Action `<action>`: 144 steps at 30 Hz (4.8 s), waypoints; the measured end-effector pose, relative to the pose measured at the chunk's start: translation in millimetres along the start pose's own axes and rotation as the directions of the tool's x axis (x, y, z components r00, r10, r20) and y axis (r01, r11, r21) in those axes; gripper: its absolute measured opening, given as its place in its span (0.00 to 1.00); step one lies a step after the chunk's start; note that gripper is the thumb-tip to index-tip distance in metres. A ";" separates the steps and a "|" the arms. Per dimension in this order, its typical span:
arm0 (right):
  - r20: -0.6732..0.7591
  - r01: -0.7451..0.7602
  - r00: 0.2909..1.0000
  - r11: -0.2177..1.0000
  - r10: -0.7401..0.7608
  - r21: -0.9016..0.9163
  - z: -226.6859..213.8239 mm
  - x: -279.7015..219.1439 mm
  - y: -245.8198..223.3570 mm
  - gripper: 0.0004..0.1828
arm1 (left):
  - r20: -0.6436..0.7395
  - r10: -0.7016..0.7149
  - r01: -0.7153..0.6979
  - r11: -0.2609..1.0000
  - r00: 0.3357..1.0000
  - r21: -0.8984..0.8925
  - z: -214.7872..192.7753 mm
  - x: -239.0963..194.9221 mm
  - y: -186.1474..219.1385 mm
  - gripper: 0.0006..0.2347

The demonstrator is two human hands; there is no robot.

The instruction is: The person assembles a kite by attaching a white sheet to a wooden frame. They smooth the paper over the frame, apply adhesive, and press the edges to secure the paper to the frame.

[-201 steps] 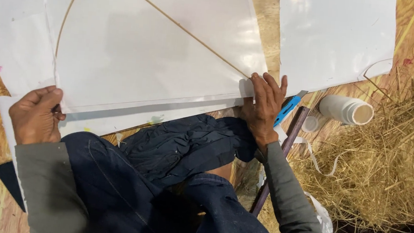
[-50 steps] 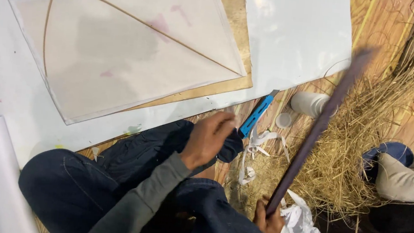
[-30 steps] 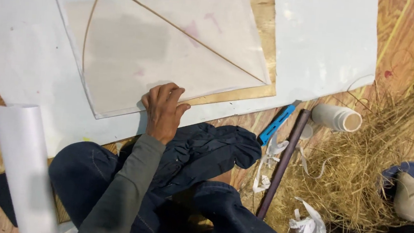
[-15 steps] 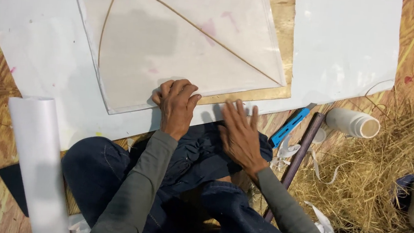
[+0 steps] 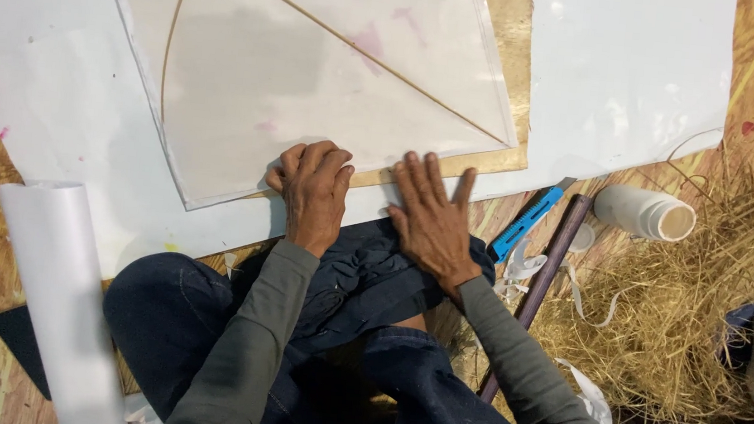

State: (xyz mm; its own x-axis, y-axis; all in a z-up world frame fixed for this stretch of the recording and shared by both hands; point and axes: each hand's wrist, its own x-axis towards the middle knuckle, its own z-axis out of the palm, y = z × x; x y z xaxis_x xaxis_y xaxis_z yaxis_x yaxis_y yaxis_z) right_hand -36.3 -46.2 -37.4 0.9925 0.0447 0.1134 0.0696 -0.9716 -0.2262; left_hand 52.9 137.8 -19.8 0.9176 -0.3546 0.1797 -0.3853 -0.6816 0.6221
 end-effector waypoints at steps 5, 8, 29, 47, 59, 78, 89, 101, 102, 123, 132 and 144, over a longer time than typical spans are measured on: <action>-0.009 -0.066 0.998 0.992 0.066 -0.110 -20.6 -7.5 55.0 0.36 | -0.004 -0.013 0.013 0.999 1.000 0.036 -0.4 0.4 -0.7 0.06; -0.011 -0.135 0.991 0.983 0.134 -0.123 -24.1 -12.4 66.6 0.39 | 0.008 -0.019 0.019 0.999 1.000 0.043 1.0 0.9 0.7 0.05; -0.061 -0.186 0.981 0.980 0.182 -0.072 -26.8 -14.9 55.9 0.39 | 0.038 -0.169 0.173 0.973 0.985 -0.152 1.3 -8.5 -46.8 0.06; -0.017 -0.086 0.996 0.987 0.089 0.138 -11.8 -8.7 -16.2 0.33 | -0.223 -0.599 0.613 0.790 0.769 -0.009 -70.0 -40.7 -142.6 0.18; -0.003 0.000 1.000 0.984 0.000 0.175 -9.0 -1.3 -22.0 0.31 | -0.245 -0.479 0.484 0.874 0.843 -0.044 -54.4 -34.3 -121.3 0.12; 0.006 0.110 0.994 0.987 -0.111 0.119 -4.5 22.6 -18.3 0.31 | 0.021 0.080 -0.083 0.986 0.997 0.146 -16.4 -16.6 -47.6 0.25; 0.011 0.114 0.993 0.989 -0.115 0.098 1.2 32.8 -17.3 0.30 | 0.007 -0.050 0.049 0.993 0.999 0.107 -5.1 -15.9 -46.7 0.10; 0.019 0.108 0.994 0.992 -0.109 0.061 0.8 38.9 -8.4 0.29 | -0.016 -0.098 0.099 0.991 0.995 0.090 -10.6 -11.5 -36.4 0.06; 0.026 0.099 0.995 0.994 -0.101 0.048 2.2 39.5 -3.4 0.31 | -0.025 -0.106 0.108 0.991 0.994 0.073 -12.1 -10.4 -34.1 0.06; -0.010 0.190 0.982 0.977 -0.190 0.097 25.3 47.7 -35.1 0.37 | -0.110 -0.127 0.138 0.986 0.986 0.099 -1.4 -12.5 -38.3 0.05; 0.020 -0.071 0.997 0.995 0.069 0.077 -4.4 52.1 27.1 0.38 | -0.081 -0.136 0.129 0.988 0.987 -0.090 -17.6 -10.6 -38.4 0.04; 0.007 0.206 0.976 0.941 -0.216 0.269 23.0 46.5 -71.9 0.36 | 0.001 -0.202 0.196 0.952 0.979 -0.236 -45.7 -39.3 -89.2 0.13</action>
State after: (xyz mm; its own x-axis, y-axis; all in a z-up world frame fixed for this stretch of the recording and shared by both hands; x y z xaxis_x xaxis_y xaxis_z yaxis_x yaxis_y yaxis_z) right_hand 7.1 31.1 -38.1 0.9548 0.2551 0.1527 0.2970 -0.8426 -0.4493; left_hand 55.7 241.8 -47.6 0.9763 -0.2105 0.0496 -0.1634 -0.5674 0.8071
